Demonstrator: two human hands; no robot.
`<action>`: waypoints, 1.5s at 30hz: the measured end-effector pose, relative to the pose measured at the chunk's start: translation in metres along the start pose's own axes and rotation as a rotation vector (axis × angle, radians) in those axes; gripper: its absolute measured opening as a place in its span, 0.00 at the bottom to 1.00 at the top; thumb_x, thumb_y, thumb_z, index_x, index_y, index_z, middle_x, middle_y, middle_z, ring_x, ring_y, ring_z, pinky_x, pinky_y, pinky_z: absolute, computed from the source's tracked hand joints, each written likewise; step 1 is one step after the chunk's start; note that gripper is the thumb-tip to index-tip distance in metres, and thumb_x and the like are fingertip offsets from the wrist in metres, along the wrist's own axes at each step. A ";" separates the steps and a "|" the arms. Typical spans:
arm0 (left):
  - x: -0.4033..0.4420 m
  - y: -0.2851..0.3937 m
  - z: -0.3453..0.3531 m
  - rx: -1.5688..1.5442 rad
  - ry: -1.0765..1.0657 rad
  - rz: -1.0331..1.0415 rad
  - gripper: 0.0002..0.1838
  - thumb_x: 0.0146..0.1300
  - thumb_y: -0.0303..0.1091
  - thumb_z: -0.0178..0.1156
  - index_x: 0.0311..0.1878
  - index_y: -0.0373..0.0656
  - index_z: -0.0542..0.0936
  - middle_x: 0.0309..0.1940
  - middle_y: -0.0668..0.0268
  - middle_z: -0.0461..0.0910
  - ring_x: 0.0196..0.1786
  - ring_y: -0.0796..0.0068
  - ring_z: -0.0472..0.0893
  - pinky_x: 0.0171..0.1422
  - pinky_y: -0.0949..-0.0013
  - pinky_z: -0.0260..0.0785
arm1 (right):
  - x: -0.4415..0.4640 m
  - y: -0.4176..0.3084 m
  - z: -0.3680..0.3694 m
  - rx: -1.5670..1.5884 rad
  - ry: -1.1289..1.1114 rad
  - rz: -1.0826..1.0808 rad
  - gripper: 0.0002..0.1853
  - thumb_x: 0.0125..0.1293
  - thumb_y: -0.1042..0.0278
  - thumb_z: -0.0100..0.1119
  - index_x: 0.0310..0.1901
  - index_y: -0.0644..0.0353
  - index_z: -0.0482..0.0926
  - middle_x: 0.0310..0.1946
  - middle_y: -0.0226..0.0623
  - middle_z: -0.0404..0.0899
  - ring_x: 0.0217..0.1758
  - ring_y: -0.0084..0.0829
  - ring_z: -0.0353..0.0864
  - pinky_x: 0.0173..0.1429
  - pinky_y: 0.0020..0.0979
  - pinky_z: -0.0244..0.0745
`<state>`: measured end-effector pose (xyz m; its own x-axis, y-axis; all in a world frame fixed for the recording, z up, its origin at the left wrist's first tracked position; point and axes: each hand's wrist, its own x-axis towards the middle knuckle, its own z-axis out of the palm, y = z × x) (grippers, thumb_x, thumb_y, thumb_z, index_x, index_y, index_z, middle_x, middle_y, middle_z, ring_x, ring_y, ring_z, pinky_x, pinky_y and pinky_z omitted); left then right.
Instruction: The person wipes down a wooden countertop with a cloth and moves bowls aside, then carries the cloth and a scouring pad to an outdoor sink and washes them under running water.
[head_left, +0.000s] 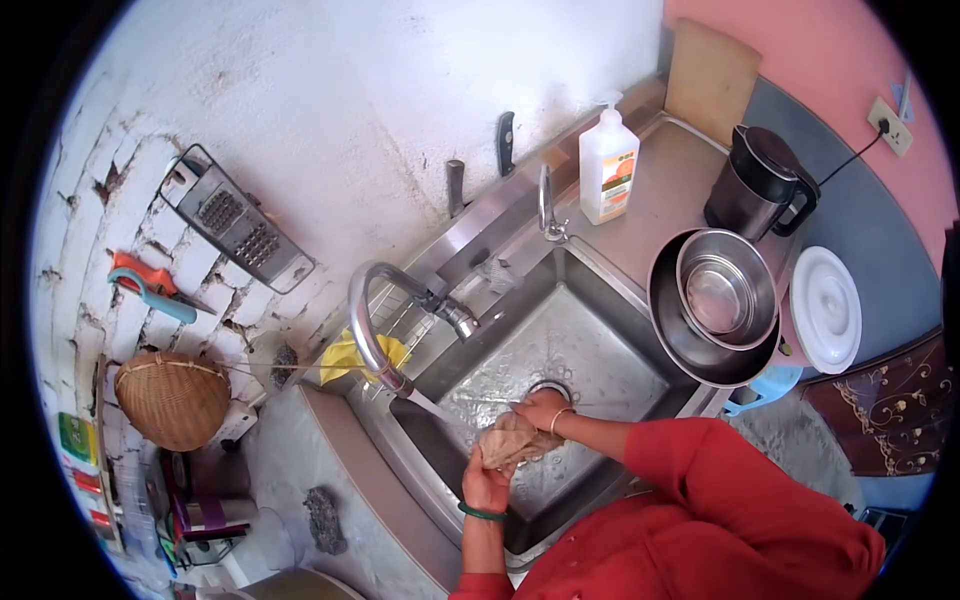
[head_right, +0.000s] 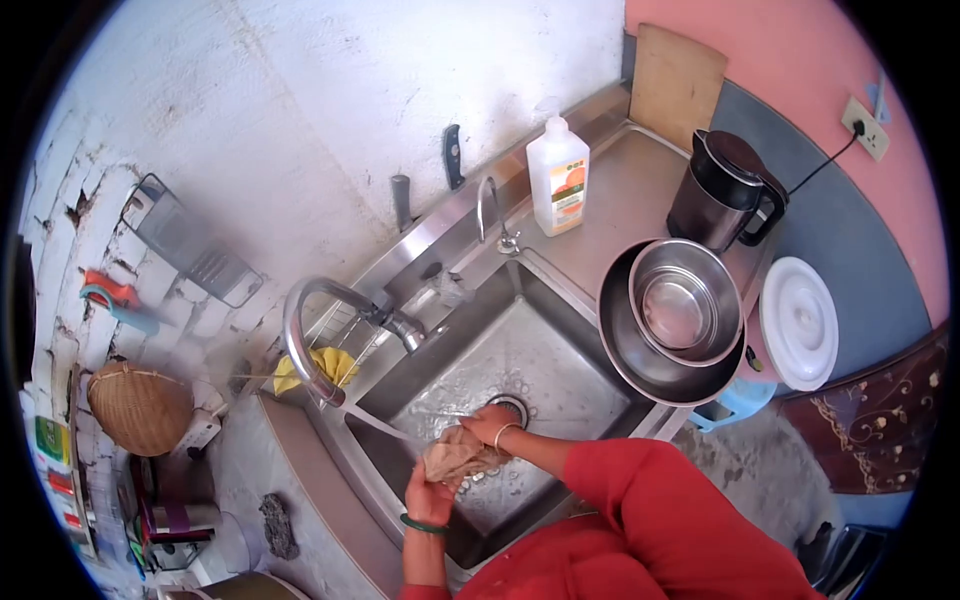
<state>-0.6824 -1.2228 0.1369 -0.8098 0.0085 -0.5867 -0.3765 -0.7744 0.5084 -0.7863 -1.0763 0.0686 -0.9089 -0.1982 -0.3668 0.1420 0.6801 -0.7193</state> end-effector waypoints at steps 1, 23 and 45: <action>0.001 0.006 -0.002 0.095 0.010 0.002 0.25 0.64 0.50 0.45 0.54 0.40 0.68 0.49 0.62 0.73 0.51 0.67 0.74 0.54 0.63 0.66 | -0.002 0.006 0.001 0.128 -0.200 0.162 0.18 0.52 0.48 0.54 0.33 0.55 0.81 0.35 0.43 0.78 0.37 0.41 0.78 0.43 0.36 0.71; -0.020 0.081 0.029 0.654 0.218 0.456 0.16 0.53 0.21 0.58 0.47 0.37 0.75 0.32 0.70 0.75 0.33 0.83 0.73 0.39 0.80 0.66 | -0.010 0.004 -0.016 1.495 -0.274 0.525 0.14 0.55 0.71 0.51 0.44 0.63 0.74 0.41 0.41 0.76 0.41 0.37 0.77 0.48 0.34 0.72; -0.022 0.107 0.036 0.566 0.226 0.788 0.11 0.57 0.26 0.56 0.43 0.37 0.78 0.29 0.69 0.79 0.33 0.82 0.76 0.40 0.79 0.67 | -0.007 0.018 -0.037 -0.331 -0.091 -0.432 0.15 0.47 0.66 0.55 0.40 0.54 0.76 0.35 0.37 0.76 0.44 0.39 0.74 0.47 0.40 0.72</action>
<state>-0.7208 -1.2828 0.2273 -0.8381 -0.5448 -0.0290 0.0248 -0.0912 0.9955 -0.7921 -1.0368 0.0795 -0.8174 -0.5588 -0.1399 -0.3806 0.7062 -0.5970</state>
